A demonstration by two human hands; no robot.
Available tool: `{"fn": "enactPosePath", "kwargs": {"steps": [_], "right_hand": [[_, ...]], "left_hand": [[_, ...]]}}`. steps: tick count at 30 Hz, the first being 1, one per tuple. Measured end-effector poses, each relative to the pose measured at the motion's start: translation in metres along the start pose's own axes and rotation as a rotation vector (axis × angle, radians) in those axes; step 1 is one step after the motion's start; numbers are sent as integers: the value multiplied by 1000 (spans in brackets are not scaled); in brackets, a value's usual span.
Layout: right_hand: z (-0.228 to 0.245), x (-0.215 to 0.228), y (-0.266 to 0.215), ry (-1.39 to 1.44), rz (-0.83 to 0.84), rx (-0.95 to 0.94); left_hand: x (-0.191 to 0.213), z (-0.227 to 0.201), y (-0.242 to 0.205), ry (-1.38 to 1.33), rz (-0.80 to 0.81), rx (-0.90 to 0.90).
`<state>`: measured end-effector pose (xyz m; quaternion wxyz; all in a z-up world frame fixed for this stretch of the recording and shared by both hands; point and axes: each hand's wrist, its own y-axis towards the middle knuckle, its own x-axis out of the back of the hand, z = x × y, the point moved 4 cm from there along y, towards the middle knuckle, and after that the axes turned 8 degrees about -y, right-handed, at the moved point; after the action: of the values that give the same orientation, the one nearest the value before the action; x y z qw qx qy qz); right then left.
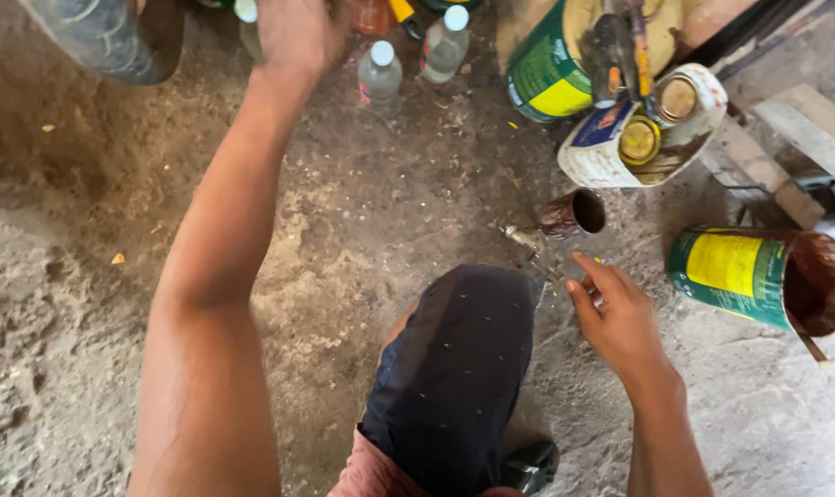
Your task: The person mixes different paints and liquids into containers by hand and using a brush, pours liquid from bottles into the mixture, and searches through various paint cans and containers on the floor to find specific items.
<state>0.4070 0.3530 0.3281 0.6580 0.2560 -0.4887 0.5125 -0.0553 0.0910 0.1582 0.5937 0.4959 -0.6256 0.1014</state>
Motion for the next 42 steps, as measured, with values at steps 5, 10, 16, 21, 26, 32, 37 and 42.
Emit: {"fn": "enactPosePath", "kwargs": {"steps": [5,10,16,21,26,32,37,42], "right_hand": [[-7,15,-13,-130,39,36],[-15,40,-41,-195,26,53],[-49,74,-63,-50,-112,-11],[-50,95,-53,103,-328,72],[-77,125,-50,251,-491,217],[-160,122,-65,307,-496,-31],[-179,114,-65,317,-569,11],[-179,105,-63,458,-585,-19]], "left_hand": [[-17,-55,-20,-66,401,-90],[-20,-76,-6,-59,384,-147],[116,-186,40,-195,388,-315],[208,-341,71,-786,610,-649],[225,-512,46,-939,551,-1040],[163,-640,19,-376,847,-1105],[132,-671,-17,-406,243,-1266],[107,-665,-28,-392,171,-1288]]}}
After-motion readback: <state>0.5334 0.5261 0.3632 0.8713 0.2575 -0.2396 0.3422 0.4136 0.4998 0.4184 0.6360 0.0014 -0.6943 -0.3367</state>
